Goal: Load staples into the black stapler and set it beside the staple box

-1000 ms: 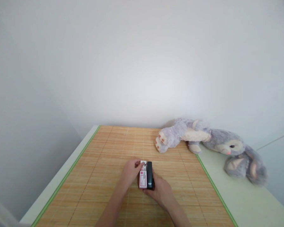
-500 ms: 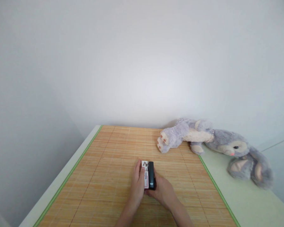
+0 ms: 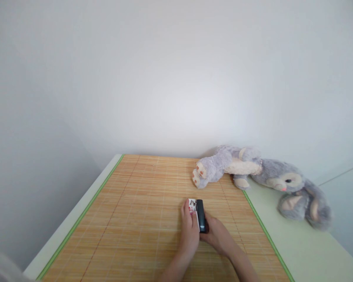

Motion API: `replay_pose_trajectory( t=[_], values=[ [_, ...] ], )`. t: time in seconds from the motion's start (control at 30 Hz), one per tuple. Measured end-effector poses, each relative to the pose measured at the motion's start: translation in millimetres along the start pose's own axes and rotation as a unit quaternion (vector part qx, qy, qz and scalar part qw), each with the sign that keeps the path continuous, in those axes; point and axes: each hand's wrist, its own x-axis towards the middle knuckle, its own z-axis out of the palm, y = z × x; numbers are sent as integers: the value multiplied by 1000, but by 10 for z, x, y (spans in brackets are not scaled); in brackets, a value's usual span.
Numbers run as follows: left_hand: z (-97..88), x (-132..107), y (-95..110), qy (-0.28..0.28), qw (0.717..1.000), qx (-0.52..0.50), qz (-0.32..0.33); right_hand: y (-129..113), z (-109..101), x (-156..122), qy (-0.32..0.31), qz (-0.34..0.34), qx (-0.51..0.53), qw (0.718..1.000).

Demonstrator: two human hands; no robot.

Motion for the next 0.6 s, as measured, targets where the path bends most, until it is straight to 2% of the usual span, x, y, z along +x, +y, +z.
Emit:
replay_pose_trajectory(
  t=[0.2, 0.3, 0.37, 0.47, 0.53, 0.6],
  values=[
    [869, -68, 326, -25, 995, -90, -34, 680, -609, -151, -6, 18, -26, 999],
    [1178, -89, 474, -42, 994, -92, -33, 916, -844, -213, -2, 26, -35, 999],
    [1293, -94, 536, -50, 994, -89, -31, 1006, -949, -239, -9, 37, -38, 999],
    [1262, -65, 537, -64, 995, -72, -21, 1059, -1022, -262, -17, 51, -43, 998],
    [1090, -10, 475, -77, 996, -52, -3, 1062, -1030, -272, -12, 52, -49, 997],
    [834, 69, 393, -97, 995, -25, 29, 1054, -1028, -280, -6, 54, -56, 997]
  ],
)
